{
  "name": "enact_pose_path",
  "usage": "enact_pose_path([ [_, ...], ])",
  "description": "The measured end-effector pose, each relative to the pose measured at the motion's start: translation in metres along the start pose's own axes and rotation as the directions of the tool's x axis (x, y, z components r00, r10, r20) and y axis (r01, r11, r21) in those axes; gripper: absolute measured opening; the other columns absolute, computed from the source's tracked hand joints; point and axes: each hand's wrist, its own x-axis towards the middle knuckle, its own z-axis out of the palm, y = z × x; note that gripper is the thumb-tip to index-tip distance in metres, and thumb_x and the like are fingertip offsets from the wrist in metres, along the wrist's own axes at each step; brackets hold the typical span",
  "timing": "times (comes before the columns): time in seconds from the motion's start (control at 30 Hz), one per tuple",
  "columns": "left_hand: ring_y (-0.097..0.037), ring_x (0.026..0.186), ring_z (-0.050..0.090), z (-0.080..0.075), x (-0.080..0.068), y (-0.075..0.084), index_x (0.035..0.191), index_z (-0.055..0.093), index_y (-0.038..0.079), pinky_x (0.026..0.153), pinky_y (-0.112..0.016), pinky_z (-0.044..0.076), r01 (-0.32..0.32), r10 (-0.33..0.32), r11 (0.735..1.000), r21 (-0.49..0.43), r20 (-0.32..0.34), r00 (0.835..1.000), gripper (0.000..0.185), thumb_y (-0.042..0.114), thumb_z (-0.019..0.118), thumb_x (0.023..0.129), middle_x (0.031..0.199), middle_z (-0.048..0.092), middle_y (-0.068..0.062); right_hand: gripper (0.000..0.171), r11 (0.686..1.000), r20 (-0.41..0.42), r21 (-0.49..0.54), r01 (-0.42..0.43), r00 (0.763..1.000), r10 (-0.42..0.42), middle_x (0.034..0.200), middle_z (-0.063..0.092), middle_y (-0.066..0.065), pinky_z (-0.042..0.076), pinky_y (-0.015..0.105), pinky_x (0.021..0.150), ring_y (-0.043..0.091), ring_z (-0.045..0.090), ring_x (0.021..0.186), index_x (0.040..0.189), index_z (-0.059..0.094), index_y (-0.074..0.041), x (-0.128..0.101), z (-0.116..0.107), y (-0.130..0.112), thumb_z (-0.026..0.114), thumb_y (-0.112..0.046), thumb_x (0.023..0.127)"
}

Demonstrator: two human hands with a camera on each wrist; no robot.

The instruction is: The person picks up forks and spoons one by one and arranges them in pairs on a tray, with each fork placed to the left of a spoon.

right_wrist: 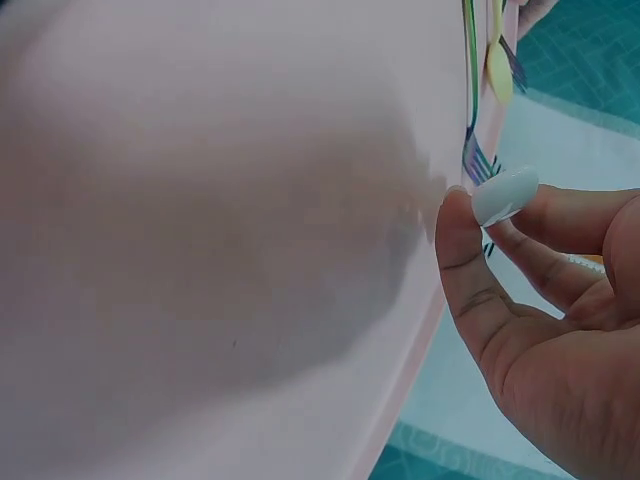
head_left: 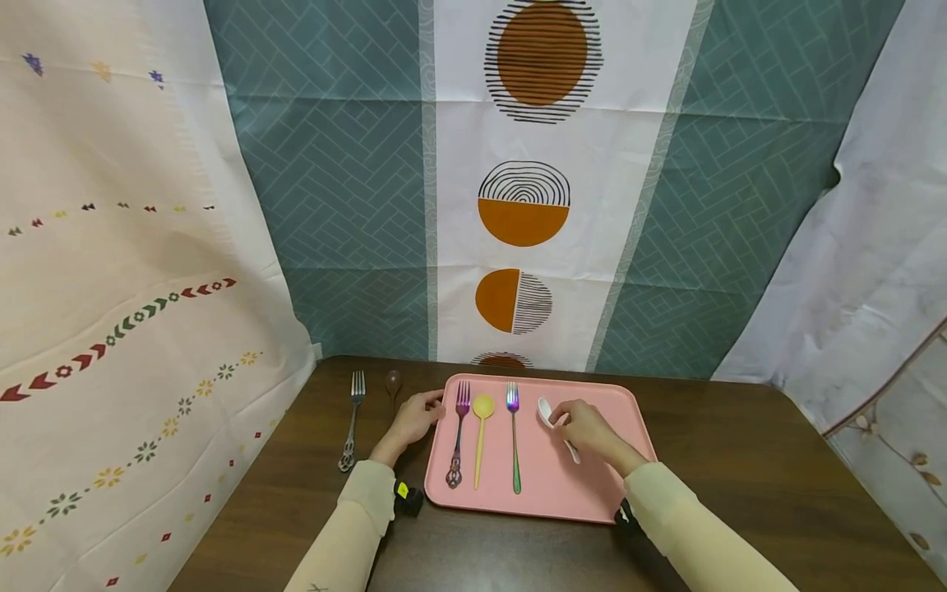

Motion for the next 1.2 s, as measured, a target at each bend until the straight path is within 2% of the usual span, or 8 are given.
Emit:
enact_pose_path([
  [0.3,-0.024,0.095,0.063,0.0,0.0,0.0,0.141,0.059,-0.006,0.084,-0.041,0.056,0.008,-0.008,1.0,0.003,-0.005,1.0,0.042,0.006,0.062,0.101,0.102,0.066,-0.01,0.014,0.999,-0.027,-0.014,0.042,0.999,-0.043,0.076,0.067,0.009,0.051,0.028,0.052,0.015,0.059,0.06,0.096,0.074,0.002,-0.002,0.009,-0.005,0.067,0.008,0.085],
  [0.5,-0.024,0.094,0.062,0.0,0.0,0.001,0.141,0.059,-0.007,0.082,-0.04,0.055,0.01,-0.01,1.0,0.004,-0.006,1.0,0.042,0.005,0.062,0.101,0.1,0.065,-0.01,0.012,0.999,-0.03,-0.02,0.027,0.999,-0.028,0.073,0.063,0.007,0.047,0.024,0.049,0.013,0.054,0.056,0.093,0.073,0.002,-0.005,0.017,-0.01,0.067,0.008,0.085],
  [0.6,-0.024,0.094,0.062,0.0,0.0,0.001,0.141,0.059,-0.007,0.083,-0.04,0.055,0.011,-0.011,1.0,0.003,-0.005,1.0,0.042,0.005,0.061,0.101,0.101,0.065,-0.01,0.011,0.998,-0.03,-0.062,0.012,0.999,-0.013,0.076,0.064,0.008,0.046,0.024,0.049,0.013,0.054,0.057,0.094,0.074,0.003,-0.006,0.021,-0.014,0.068,0.006,0.085],
  [0.73,-0.024,0.094,0.063,0.0,0.0,0.0,0.142,0.059,-0.006,0.083,-0.04,0.056,0.013,-0.013,1.0,0.001,-0.003,1.0,0.042,0.005,0.061,0.102,0.101,0.066,-0.011,0.008,0.988,-0.026,-0.153,0.014,0.999,-0.019,0.082,0.068,0.01,0.05,0.027,0.055,0.016,0.058,0.065,0.091,0.074,0.003,-0.007,0.027,-0.022,0.073,0.003,0.083],
  [0.9,-0.025,0.094,0.061,0.0,-0.001,0.0,0.142,0.059,-0.006,0.083,-0.04,0.055,0.016,-0.016,1.0,0.004,-0.002,1.0,0.042,0.006,0.061,0.102,0.101,0.065,-0.011,0.003,0.975,-0.039,-0.22,0.025,0.999,-0.034,0.077,0.068,0.01,0.053,0.031,0.059,0.019,0.06,0.067,0.079,0.073,0.001,-0.006,0.032,-0.03,0.072,0.004,0.081],
  [1.1,-0.025,0.094,0.062,0.0,-0.001,0.001,0.143,0.058,-0.006,0.085,-0.041,0.056,0.013,-0.013,1.0,0.002,-0.001,1.0,0.043,0.007,0.061,0.102,0.101,0.065,-0.01,0.017,0.977,-0.033,-0.214,-0.016,0.999,0.01,0.063,0.059,0.005,0.043,0.026,0.049,0.016,0.054,0.055,0.063,0.065,-0.003,-0.005,0.041,-0.036,0.069,0.006,0.077],
  [1.2,-0.026,0.096,0.062,0.0,-0.001,0.002,0.144,0.057,-0.005,0.086,-0.041,0.057,0.017,-0.017,1.0,-0.006,0.004,1.0,0.043,0.008,0.06,0.103,0.102,0.065,-0.01,0.021,0.978,-0.034,-0.206,-0.017,0.999,0.011,0.06,0.058,0.004,0.041,0.024,0.047,0.014,0.052,0.052,0.06,0.062,-0.004,-0.007,0.044,-0.037,0.068,0.007,0.076],
])
